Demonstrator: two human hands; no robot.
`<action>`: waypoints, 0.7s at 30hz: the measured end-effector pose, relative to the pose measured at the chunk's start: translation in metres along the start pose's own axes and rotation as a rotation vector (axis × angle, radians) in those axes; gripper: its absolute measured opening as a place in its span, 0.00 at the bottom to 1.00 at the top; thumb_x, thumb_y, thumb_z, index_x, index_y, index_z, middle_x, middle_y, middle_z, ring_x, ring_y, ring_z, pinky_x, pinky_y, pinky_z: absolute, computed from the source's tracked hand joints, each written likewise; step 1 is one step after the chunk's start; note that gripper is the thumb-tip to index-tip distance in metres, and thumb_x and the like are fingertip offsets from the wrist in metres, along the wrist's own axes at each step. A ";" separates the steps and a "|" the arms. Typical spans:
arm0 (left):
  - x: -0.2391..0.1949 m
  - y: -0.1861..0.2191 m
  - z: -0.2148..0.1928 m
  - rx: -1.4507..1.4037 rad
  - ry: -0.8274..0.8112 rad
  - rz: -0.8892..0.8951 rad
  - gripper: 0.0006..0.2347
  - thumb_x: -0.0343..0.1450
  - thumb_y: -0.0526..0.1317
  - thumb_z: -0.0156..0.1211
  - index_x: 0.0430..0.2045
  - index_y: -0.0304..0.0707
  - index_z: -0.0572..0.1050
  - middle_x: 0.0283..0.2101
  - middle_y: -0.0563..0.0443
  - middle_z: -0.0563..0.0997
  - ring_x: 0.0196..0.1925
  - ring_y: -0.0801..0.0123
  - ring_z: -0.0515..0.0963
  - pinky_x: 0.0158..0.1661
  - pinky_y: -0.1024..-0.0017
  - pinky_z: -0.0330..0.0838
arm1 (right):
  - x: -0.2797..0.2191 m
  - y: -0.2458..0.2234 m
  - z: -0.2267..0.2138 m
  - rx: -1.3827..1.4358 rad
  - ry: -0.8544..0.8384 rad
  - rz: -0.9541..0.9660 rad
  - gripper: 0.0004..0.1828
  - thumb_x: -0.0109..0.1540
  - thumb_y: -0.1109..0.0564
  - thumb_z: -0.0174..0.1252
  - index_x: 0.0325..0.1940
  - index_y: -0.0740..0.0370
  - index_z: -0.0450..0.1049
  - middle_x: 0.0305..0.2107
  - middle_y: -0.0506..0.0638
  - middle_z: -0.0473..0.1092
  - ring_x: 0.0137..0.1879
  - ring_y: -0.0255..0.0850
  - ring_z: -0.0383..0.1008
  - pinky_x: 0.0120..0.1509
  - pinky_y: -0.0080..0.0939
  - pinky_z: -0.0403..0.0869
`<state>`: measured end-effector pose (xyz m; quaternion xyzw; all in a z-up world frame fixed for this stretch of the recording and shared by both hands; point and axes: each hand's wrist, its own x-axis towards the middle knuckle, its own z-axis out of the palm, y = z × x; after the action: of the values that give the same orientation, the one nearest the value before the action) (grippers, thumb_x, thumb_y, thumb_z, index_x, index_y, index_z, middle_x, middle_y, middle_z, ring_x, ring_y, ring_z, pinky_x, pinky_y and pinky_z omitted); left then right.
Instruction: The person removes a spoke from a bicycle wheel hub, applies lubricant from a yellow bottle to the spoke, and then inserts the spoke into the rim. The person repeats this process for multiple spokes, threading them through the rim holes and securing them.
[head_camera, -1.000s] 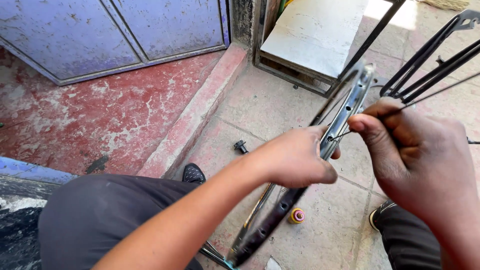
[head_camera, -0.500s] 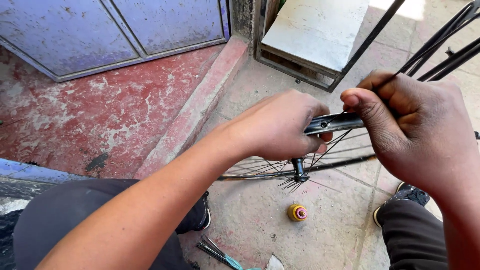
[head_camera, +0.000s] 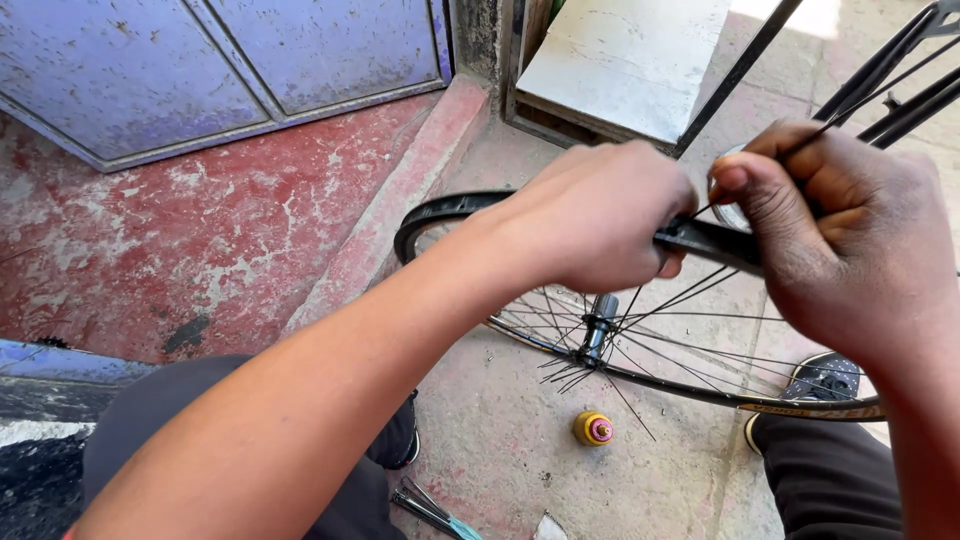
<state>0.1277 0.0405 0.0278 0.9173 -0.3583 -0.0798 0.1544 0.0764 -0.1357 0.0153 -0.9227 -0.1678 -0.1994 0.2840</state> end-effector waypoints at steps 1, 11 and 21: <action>0.003 0.001 -0.003 -0.014 -0.009 -0.015 0.06 0.63 0.46 0.59 0.27 0.52 0.79 0.33 0.50 0.83 0.36 0.48 0.80 0.33 0.54 0.70 | 0.000 0.004 0.000 -0.012 0.026 -0.016 0.11 0.78 0.61 0.56 0.41 0.65 0.77 0.24 0.46 0.69 0.24 0.34 0.60 0.30 0.34 0.57; 0.019 0.004 0.047 -0.173 0.609 0.032 0.21 0.53 0.36 0.76 0.36 0.46 0.72 0.41 0.55 0.74 0.48 0.66 0.71 0.52 0.66 0.64 | 0.007 0.033 -0.006 0.066 0.087 0.119 0.15 0.82 0.60 0.53 0.42 0.65 0.74 0.34 0.47 0.69 0.37 0.34 0.66 0.37 0.31 0.60; 0.031 0.029 0.126 -0.865 1.093 -0.088 0.08 0.71 0.40 0.52 0.38 0.36 0.69 0.38 0.47 0.74 0.39 0.62 0.75 0.44 0.66 0.72 | 0.008 0.080 0.002 0.258 0.133 0.107 0.12 0.85 0.59 0.49 0.49 0.68 0.65 0.38 0.52 0.67 0.36 0.34 0.61 0.40 0.31 0.60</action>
<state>0.0995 -0.0295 -0.0817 0.6960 -0.1277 0.2514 0.6604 0.1173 -0.1958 -0.0191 -0.8710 -0.1235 -0.2212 0.4210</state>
